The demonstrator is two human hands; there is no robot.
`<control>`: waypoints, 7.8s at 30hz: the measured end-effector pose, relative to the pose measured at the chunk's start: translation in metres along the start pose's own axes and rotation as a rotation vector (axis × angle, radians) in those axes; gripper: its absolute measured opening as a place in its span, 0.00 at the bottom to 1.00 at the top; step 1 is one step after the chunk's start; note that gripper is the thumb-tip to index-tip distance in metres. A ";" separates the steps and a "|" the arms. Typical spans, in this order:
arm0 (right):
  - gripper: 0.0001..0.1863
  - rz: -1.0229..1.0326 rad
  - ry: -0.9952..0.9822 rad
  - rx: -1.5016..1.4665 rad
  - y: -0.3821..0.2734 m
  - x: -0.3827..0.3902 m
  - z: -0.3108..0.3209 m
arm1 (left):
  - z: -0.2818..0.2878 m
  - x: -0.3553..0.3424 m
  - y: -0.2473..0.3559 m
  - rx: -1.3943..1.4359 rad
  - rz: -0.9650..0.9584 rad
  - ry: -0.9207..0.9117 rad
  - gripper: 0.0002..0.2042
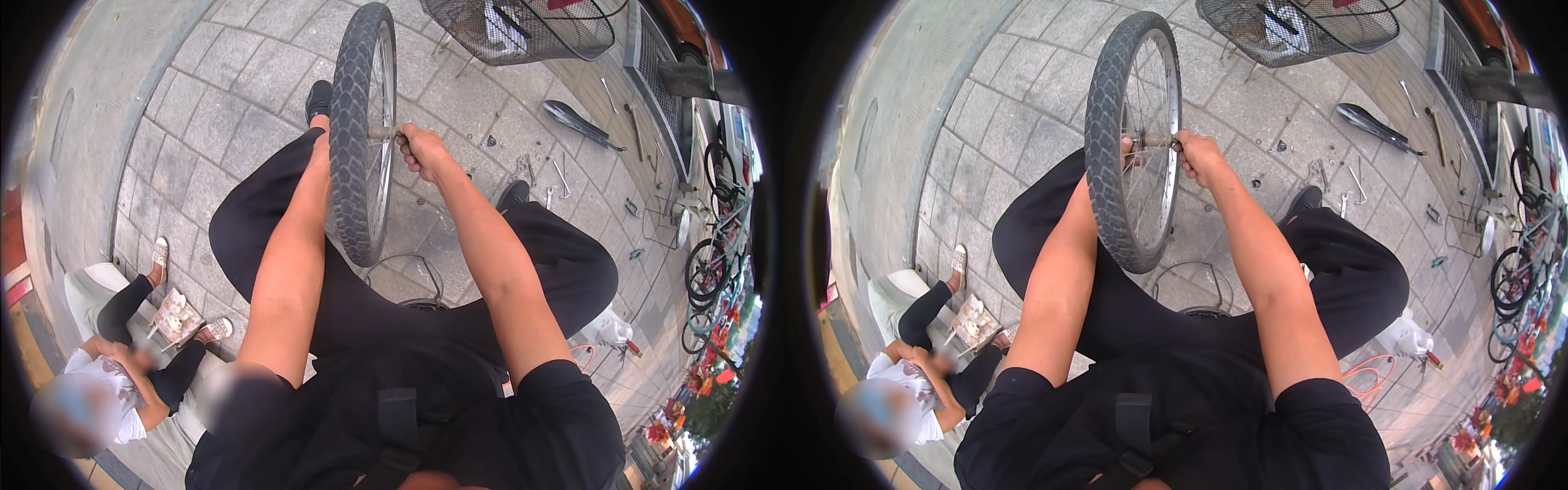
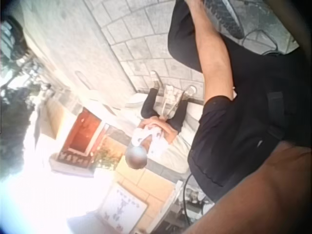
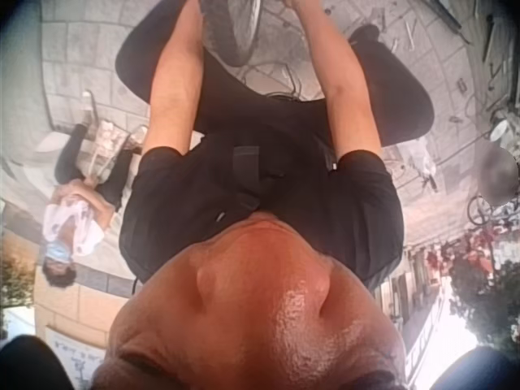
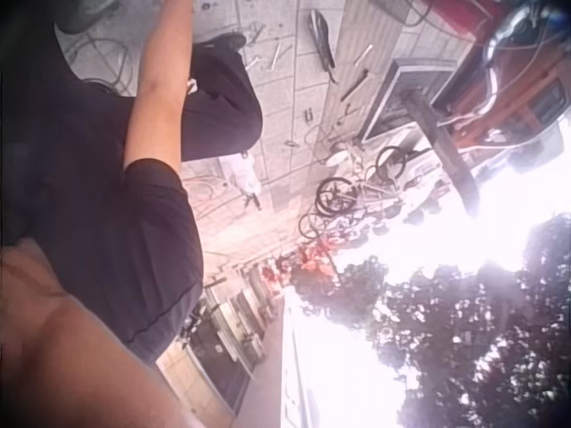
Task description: The person sits on the ground and works on a bicycle wheel, using a wrench and pliers to adjust the hub and spokes. The wheel is rotated and inspected repeatedly during the process.
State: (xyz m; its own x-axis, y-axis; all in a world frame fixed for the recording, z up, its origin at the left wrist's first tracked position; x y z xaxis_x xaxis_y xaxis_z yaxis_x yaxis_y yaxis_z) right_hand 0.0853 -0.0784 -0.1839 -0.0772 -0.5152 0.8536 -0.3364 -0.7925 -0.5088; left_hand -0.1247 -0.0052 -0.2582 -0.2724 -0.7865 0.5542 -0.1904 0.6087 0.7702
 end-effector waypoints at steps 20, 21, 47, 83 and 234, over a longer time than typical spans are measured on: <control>0.15 -0.063 0.037 -0.091 0.003 0.000 -0.004 | -0.002 -0.006 0.003 -0.164 -0.033 -0.130 0.30; 0.15 -0.076 0.040 -0.086 0.004 0.000 -0.004 | -0.004 -0.004 0.004 -0.159 0.001 -0.114 0.32; 0.39 1.023 0.369 1.142 -0.049 0.251 -0.029 | -0.012 0.040 0.021 -0.298 -0.009 0.217 0.17; 0.18 -0.321 0.607 -0.223 0.521 0.195 0.215 | -0.056 0.120 0.278 -1.239 -0.751 -0.022 0.43; 0.18 -0.053 0.258 1.601 0.130 0.015 0.412 | -0.083 0.194 0.195 -0.811 -0.470 0.765 0.40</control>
State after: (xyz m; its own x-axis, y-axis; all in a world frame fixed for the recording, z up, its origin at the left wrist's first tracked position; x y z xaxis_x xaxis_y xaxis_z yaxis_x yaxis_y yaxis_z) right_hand 0.4274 -0.3242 -0.2836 -0.3002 -0.5432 0.7841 0.9130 -0.4016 0.0714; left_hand -0.1365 -0.0474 0.0254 0.3451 -0.9386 -0.0004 0.6002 0.2203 0.7689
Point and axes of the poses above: each hand's wrist, its own x-axis away from the middle knuckle, its own z-axis out of the back of the hand, y = z × x, the point moved 4 cm from there along -x, towards the middle knuckle, and after that the axes turned 4 degrees about -z, right-handed, at the moved point
